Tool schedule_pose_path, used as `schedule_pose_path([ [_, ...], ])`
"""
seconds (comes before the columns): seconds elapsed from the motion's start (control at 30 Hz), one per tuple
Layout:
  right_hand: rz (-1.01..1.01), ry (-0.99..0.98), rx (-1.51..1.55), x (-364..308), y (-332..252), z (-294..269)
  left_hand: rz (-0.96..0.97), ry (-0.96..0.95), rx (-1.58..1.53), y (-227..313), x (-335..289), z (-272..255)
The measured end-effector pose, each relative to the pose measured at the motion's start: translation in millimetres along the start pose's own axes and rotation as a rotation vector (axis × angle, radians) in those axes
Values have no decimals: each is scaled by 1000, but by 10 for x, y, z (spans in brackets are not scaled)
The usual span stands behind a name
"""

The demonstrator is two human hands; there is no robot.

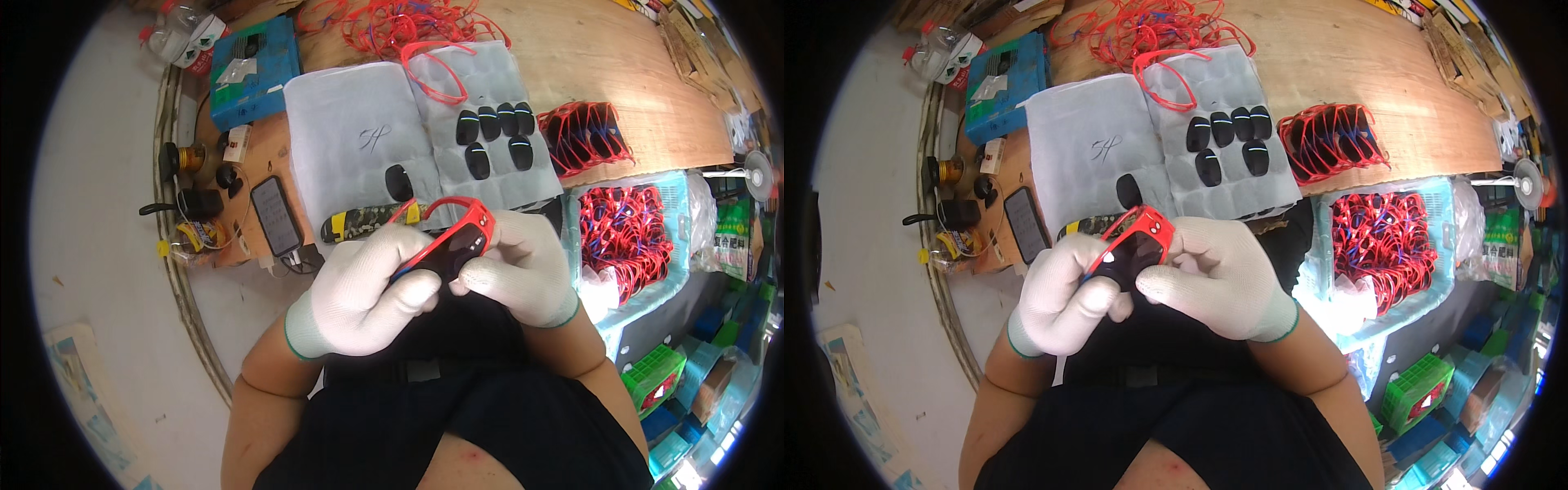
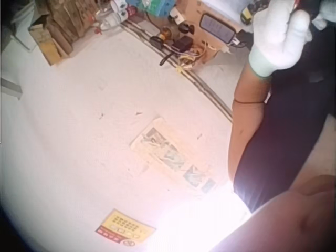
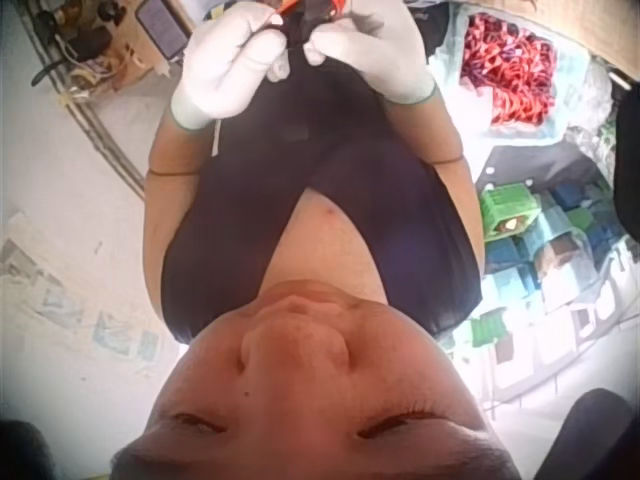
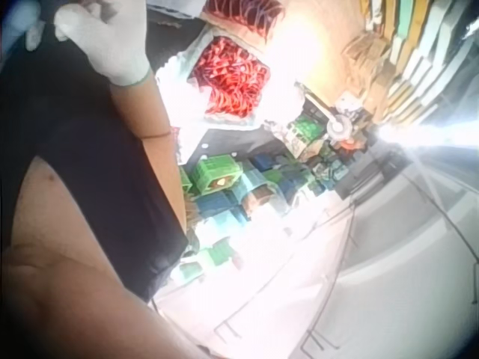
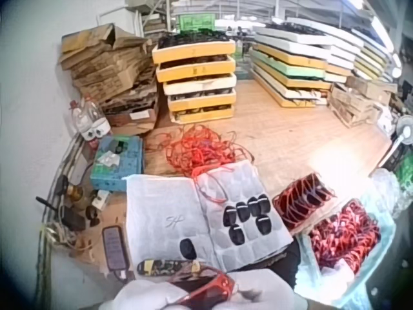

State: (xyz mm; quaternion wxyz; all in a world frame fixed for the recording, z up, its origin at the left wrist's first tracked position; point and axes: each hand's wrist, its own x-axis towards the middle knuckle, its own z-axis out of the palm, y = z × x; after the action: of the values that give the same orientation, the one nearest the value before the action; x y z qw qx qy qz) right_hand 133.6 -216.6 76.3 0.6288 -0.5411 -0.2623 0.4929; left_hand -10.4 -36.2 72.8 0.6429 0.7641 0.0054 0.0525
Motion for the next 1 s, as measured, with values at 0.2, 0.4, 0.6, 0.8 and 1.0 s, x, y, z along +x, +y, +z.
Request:
schedule_pose_path([
  [0.2,-32,-3,-71,51,99,-17,40,107,274,121,21,145],
  [0.4,14,-70,-3,101,145,5,148,107,486,189,39,171],
  [0.6,-84,-41,105,102,271,-11,138,80,435,161,86,147],
  [0.8,-585,18,-414,153,306,-239,88,-145,469,152,149,60],
  [1.0,-638,-225,-652,46,254,-266,-382,233,60,-236,492,-210],
])
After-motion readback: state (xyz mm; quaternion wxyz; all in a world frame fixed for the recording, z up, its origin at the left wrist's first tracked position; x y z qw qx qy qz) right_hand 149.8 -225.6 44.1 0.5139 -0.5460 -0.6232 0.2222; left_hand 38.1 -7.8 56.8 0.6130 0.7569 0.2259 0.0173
